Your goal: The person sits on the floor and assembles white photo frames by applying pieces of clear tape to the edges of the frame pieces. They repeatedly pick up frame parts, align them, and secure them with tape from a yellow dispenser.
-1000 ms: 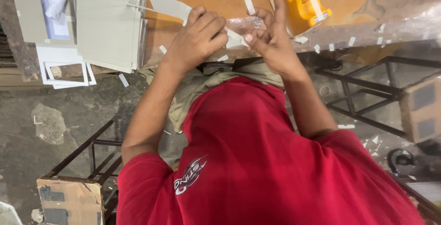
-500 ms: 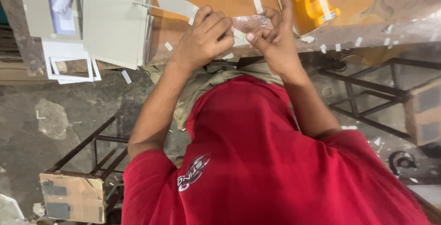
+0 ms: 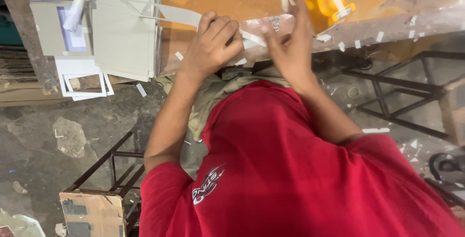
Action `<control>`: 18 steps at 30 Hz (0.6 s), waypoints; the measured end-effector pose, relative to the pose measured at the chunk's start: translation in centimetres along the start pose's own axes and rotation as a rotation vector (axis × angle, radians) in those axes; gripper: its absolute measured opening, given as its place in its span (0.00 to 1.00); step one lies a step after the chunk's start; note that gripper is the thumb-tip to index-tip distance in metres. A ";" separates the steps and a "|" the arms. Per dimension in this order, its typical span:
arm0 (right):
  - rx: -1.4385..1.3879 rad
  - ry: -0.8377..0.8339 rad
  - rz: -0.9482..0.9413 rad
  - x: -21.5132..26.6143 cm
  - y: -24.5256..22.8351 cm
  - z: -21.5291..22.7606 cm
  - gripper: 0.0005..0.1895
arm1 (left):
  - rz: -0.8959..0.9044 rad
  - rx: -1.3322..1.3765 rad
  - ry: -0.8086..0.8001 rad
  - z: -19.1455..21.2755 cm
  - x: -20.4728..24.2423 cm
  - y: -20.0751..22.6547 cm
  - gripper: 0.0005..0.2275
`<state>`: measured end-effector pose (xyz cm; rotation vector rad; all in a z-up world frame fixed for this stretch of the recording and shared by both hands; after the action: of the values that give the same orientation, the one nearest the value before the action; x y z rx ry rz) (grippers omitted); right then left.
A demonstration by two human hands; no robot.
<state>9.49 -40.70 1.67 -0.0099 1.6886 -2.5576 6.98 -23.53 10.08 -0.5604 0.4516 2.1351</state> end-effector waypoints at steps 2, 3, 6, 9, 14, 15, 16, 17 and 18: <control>-0.181 -0.018 -0.104 0.1 1.2 0.1 0.36 | 0.051 -0.045 0.033 1.8 -0.6 -0.2 0.06; -0.259 -0.029 -0.076 0.2 1.0 0.1 0.35 | 0.075 -0.064 0.050 2.8 -1.0 -0.2 0.05; -0.345 -0.036 0.140 0.4 -1.5 0.6 0.30 | 0.139 -0.022 0.073 5.6 -1.7 0.2 0.07; -0.138 0.005 0.360 0.7 -4.6 1.6 0.22 | 0.354 0.024 0.152 7.0 -2.0 -0.3 0.07; 0.240 -0.028 0.333 -1.0 -4.7 -0.5 0.09 | 0.841 0.349 0.099 1.4 1.2 -4.7 0.01; 0.301 -0.040 0.326 -1.3 -4.1 -1.5 0.07 | 0.929 0.412 0.039 -0.8 2.3 -5.7 0.01; 0.362 -0.052 0.318 -1.8 -3.3 -2.4 0.06 | 0.959 0.402 0.003 -2.5 3.0 -6.5 0.02; 0.387 -0.081 0.321 -2.0 -2.4 -3.4 0.05 | 1.002 0.394 -0.039 -4.3 4.2 -7.0 0.02; 0.411 -0.109 0.325 -2.2 -1.4 -4.4 0.05 | 1.045 0.386 -0.081 -6.0 5.4 -7.4 0.03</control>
<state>11.39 -36.02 1.28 0.1340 1.0057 -2.5414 11.53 -18.81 1.25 0.0337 1.2818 2.8933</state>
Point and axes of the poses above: each hand's wrist, its own x-axis away from the middle knuckle, its own z-axis out of the back of the hand, y = z × x, the point moved 10 cm from there along -x, towards the middle knuckle, and after that the axes turned 6 degrees about -y, right-handed, at the moved point
